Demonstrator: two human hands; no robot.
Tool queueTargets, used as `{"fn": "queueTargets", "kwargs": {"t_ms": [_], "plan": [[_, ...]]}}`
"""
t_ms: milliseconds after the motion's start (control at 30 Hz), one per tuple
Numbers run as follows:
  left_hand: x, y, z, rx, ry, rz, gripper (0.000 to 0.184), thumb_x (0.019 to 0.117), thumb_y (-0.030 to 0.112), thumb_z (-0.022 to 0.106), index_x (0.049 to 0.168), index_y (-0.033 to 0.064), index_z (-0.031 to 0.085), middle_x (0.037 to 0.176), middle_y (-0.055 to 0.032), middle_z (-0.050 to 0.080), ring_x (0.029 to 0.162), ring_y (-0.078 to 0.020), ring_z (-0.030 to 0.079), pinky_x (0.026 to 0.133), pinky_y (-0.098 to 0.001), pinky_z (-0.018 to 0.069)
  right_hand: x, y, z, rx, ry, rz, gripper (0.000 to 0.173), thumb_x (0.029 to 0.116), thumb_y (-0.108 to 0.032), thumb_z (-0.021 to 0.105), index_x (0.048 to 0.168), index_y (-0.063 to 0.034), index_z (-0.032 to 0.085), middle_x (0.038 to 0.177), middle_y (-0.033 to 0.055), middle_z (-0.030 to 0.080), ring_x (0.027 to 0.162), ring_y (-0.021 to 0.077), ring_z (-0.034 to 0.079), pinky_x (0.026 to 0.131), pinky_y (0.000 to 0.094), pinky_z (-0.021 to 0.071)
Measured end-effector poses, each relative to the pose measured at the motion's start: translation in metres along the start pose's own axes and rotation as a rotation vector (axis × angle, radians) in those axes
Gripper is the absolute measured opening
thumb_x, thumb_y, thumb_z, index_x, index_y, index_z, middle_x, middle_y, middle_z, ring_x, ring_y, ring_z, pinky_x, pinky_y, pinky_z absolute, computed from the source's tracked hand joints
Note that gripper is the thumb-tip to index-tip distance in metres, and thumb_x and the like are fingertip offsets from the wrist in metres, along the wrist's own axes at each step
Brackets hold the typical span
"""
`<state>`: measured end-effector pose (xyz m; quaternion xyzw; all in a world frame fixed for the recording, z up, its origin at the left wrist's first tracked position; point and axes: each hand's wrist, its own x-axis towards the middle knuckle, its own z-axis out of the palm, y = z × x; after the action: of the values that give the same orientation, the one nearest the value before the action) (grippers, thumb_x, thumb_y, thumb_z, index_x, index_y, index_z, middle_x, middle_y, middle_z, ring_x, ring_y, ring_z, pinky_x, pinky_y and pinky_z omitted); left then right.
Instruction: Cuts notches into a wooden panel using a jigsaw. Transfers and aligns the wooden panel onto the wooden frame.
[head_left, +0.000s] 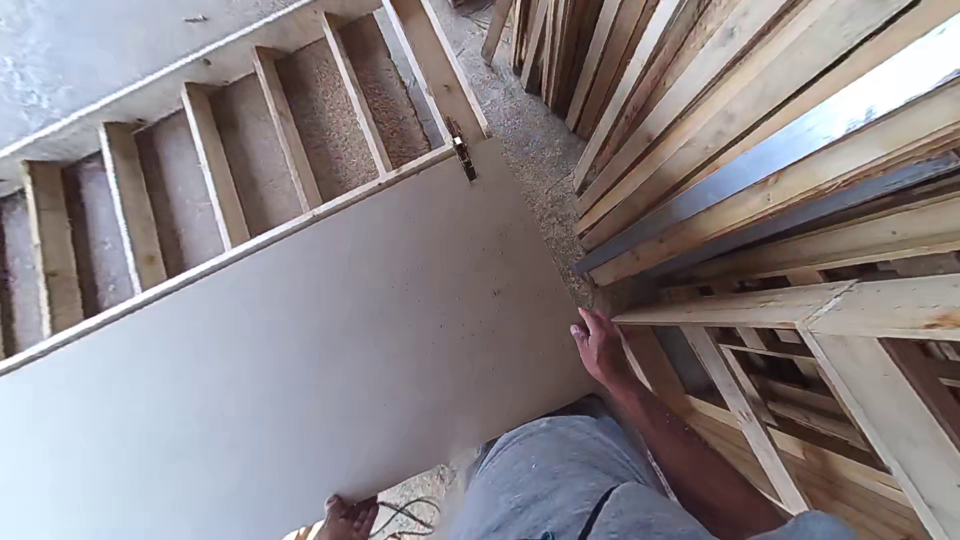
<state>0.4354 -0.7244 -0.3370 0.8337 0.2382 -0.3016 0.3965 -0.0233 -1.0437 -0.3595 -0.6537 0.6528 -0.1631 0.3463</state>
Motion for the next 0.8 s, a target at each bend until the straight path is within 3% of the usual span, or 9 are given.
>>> {"fn": "queueTargets", "kwargs": {"t_ms": [67,133,267,467,567,667,800], "plan": [[-0.004,0.005,0.004,0.015,0.034,-0.001,0.058,0.1082,0.055,0.038,0.141,0.0065,0.044,0.116,-0.0163,0.063,0.092,-0.0221,0.067,0.076,-0.0387,0.0578,0.039,-0.014,0.0,0.017,-0.04,-0.025,0.044,0.1008,-0.028,0.061,0.139,-0.0053,0.063,0.128,0.0176,0.066,0.117,0.0295,0.066,0.102,0.043,0.0536],[-0.011,0.01,0.007,0.012,0.055,-0.021,0.054,0.1089,0.048,0.042,0.145,0.008,0.04,0.126,-0.0171,0.059,0.1,-0.0227,0.066,0.08,-0.0384,0.0581,0.078,-0.03,0.003,0.031,-0.047,-0.056,0.047,0.1005,-0.028,0.06,0.141,-0.0047,0.061,0.129,0.0181,0.065,0.118,0.0296,0.064,0.103,0.0413,0.0524],[-0.019,0.012,0.011,-0.017,0.08,-0.026,0.052,0.1092,0.044,0.045,0.146,0.0071,0.039,0.132,-0.0159,0.056,0.105,-0.0211,0.064,0.084,-0.0363,0.0571,0.116,-0.053,0.015,0.028,0.035,-0.074,0.044,0.0981,-0.026,0.063,0.135,-0.0016,0.065,0.124,0.0187,0.066,0.118,0.0315,0.063,0.104,0.0409,0.0512],[-0.016,0.012,0.01,-0.047,0.11,-0.05,0.043,0.108,0.043,0.048,0.132,0.0079,0.049,0.111,-0.0088,0.062,0.092,-0.014,0.066,0.076,-0.0316,0.0582,0.109,-0.047,0.027,0.013,0.157,-0.136,0.041,0.0952,-0.024,0.067,0.129,-0.0006,0.069,0.115,0.018,0.068,0.109,0.0314,0.066,0.096,0.0391,0.0553],[-0.012,0.012,0.007,-0.081,0.074,-0.058,0.038,0.1094,0.042,0.045,0.13,0.0094,0.049,0.107,-0.0072,0.061,0.088,-0.0127,0.065,0.073,-0.029,0.0577,0.109,-0.046,0.026,0.014,0.166,-0.16,0.041,0.0944,-0.022,0.068,0.128,0.0007,0.069,0.114,0.0185,0.069,0.109,0.0316,0.066,0.098,0.0393,0.0544],[-0.015,0.01,0.009,-0.134,0.059,-0.051,0.031,0.1096,0.041,0.045,0.118,0.0115,0.05,0.093,-0.0042,0.062,0.074,-0.0111,0.065,0.065,-0.028,0.0584,0.111,-0.046,0.027,0.015,0.168,-0.173,0.041,0.0946,-0.022,0.068,0.129,0.0012,0.069,0.115,0.0199,0.069,0.11,0.0333,0.067,0.098,0.0409,0.0546],[-0.012,0.007,0.008,-0.149,0.044,-0.047,0.031,0.1093,0.044,0.044,0.111,0.0136,0.051,0.085,-0.0016,0.061,0.068,-0.0096,0.064,0.061,-0.0267,0.0576,0.111,-0.046,0.028,0.018,0.179,-0.175,0.04,0.0944,-0.021,0.068,0.128,0.0015,0.069,0.114,0.019,0.069,0.109,0.0321,0.067,0.098,0.0408,0.0549]]}}
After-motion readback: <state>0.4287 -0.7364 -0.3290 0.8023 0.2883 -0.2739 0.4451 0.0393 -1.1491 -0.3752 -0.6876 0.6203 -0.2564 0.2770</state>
